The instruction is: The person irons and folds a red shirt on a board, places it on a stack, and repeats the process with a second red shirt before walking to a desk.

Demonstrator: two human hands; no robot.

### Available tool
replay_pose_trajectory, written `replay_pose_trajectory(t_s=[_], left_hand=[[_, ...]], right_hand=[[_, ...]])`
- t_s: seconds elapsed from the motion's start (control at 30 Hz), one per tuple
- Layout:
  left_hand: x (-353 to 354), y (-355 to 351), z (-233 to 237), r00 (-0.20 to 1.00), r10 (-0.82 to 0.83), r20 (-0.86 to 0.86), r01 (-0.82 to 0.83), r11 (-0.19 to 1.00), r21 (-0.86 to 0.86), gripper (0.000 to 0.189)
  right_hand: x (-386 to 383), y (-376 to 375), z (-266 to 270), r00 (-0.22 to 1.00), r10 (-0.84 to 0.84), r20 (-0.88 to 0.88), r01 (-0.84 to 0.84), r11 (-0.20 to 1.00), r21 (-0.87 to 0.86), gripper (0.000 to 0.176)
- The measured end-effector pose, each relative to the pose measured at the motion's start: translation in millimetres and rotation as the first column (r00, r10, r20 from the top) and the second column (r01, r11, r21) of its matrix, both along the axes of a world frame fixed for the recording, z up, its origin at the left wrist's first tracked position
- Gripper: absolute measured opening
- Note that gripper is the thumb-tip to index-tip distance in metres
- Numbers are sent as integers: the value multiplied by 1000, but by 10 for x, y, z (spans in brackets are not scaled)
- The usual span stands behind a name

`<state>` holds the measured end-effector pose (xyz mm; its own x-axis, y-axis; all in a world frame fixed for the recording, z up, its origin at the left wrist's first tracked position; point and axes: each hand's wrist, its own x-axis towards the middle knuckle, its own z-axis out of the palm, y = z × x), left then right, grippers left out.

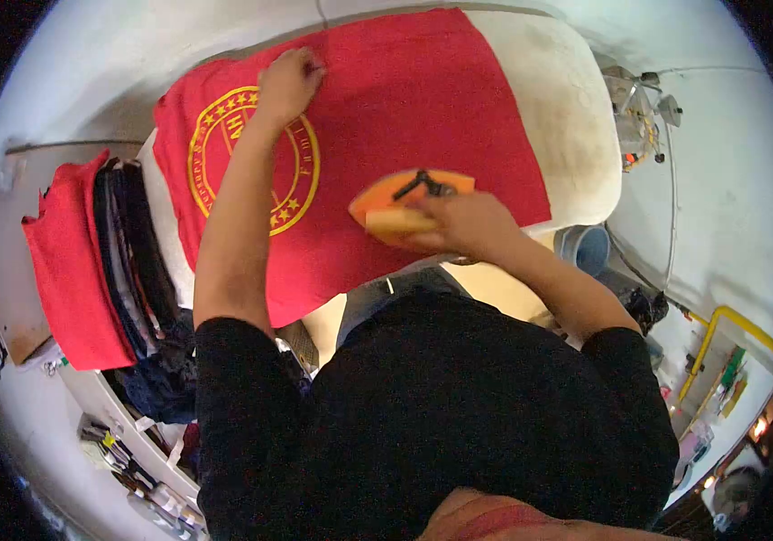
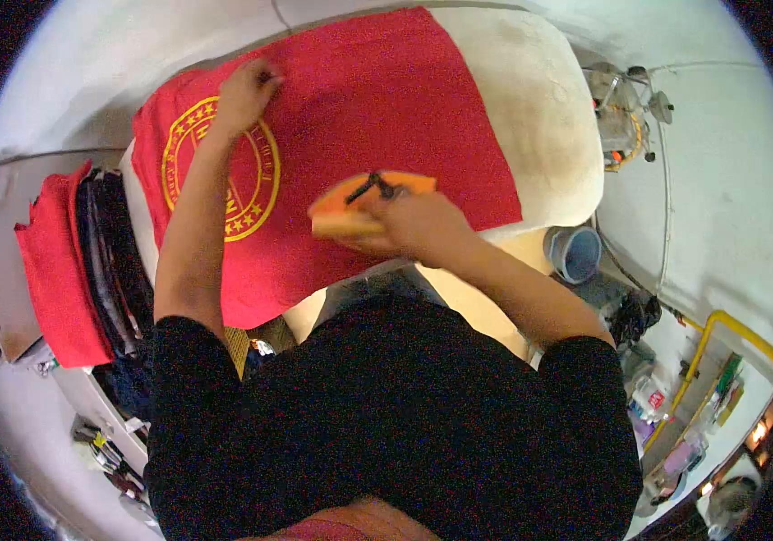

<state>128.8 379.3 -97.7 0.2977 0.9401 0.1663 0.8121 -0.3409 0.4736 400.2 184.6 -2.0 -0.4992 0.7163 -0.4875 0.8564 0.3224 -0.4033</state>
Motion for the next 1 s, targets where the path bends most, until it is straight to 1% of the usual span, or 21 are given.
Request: replay_pose_trajectory(t_s=[0.13, 0.17, 0.2, 0.23, 0.27, 0.3, 0.33, 0.37, 0.4, 0.43, 0.47, 0.5, 0.57, 0.63, 0.7, 0.73, 0.8, 0.83, 0.9, 0.93, 1.0], left_hand=[[-344, -558, 198, 945, 72, 320, -88, 996, 34, 13], [-480, -797, 261, 916, 117, 383, -154, 986, 67, 13], [-680, -1068, 297, 928, 188, 323, -237, 964, 122, 13], [-948, -1327, 249, 901, 255, 350, -294, 954, 62, 14], [-1142, -1677, 195, 865, 371, 338, -431, 894, 121, 15], [-1299, -2029, 243, 849, 475, 232, -513, 846, 144, 17], [-1487, -2381, 175, 765, 614, 192, -639, 761, 114, 20], [-1575, -2720, 107, 664, 695, 276, -737, 671, 84, 22], [-1731, -3088, -46, 584, 753, 305, -799, 600, 49, 23], [-1863, -3401, -178, 498, 803, 329, -852, 523, 12, 24], [-1780, -3631, -197, 242, 855, 459, -892, 382, -242, 27], [-1689, -3849, -233, -49, 859, 510, -832, 247, -496, 30], [-1960, -4419, -845, -118, 895, 429, -699, 232, -676, 39], [-1368, -4310, -556, -165, 783, 599, -390, 506, -769, 48], [-1035, -4235, -524, -237, 807, 540, -403, 424, -811, 51], [-906, -4170, -480, -256, 797, 547, -421, 418, -805, 51], [-775, -4105, -368, 75, 875, 478, -642, 409, -648, 48], [-804, -4113, -358, 66, 876, 478, -652, 401, -643, 48], [-866, -4112, -341, 99, 854, 511, -644, 447, -621, 39], [-897, -4137, -315, 99, 852, 514, -645, 448, -619, 39], [-952, -4189, -180, 240, 825, 511, -645, 529, -551, 28]], right_hand=[[820, 495, -281, 907, -422, 13, 412, 892, 188, 58], [1133, 631, -248, 813, -577, -70, 582, 807, 98, 57], [1284, 721, -43, 735, -675, -73, 677, 721, 151, 58], [1714, 872, -244, 743, -665, -76, 659, 706, 261, 62], [2046, 950, -277, 671, -722, -171, 742, 649, 168, 63], [2345, 1014, -341, 707, -686, -173, 697, 632, 340, 63], [2526, 1040, -314, 648, -743, -168, 756, 599, 263, 62], [2671, 1058, -357, 647, -743, -174, 757, 598, 262, 62], [2788, 1053, -444, 701, -693, -166, 669, 560, 489, 60], [2834, 1033, -500, 750, -646, -139, 544, 483, 686, 58], [2591, 874, -341, 864, -504, -15, 206, 327, 922, 56], [2427, 703, -322, 867, -498, -22, 209, 325, 922, 56], [2141, 373, -432, 880, -463, -103, 255, 278, 926, 51], [1942, -121, -824, 797, -597, 96, 257, 478, 840, 51], [1711, -483, -1092, 788, -616, -23, 436, 530, 728, 39], [1653, -506, -1169, 805, -593, -33, 425, 537, 728, 39], [1589, -533, -1239, 748, -643, -164, 571, 500, 651, 32], [1593, -538, -1224, 756, -632, -170, 569, 507, 648, 32], [1608, -541, -1082, 603, -724, -334, 781, 452, 430, 28], [1686, -602, -1102, 670, -616, -415, 737, 481, 475, 29], [1739, -748, -1054, 651, -635, -417, 755, 486, 440, 28]])
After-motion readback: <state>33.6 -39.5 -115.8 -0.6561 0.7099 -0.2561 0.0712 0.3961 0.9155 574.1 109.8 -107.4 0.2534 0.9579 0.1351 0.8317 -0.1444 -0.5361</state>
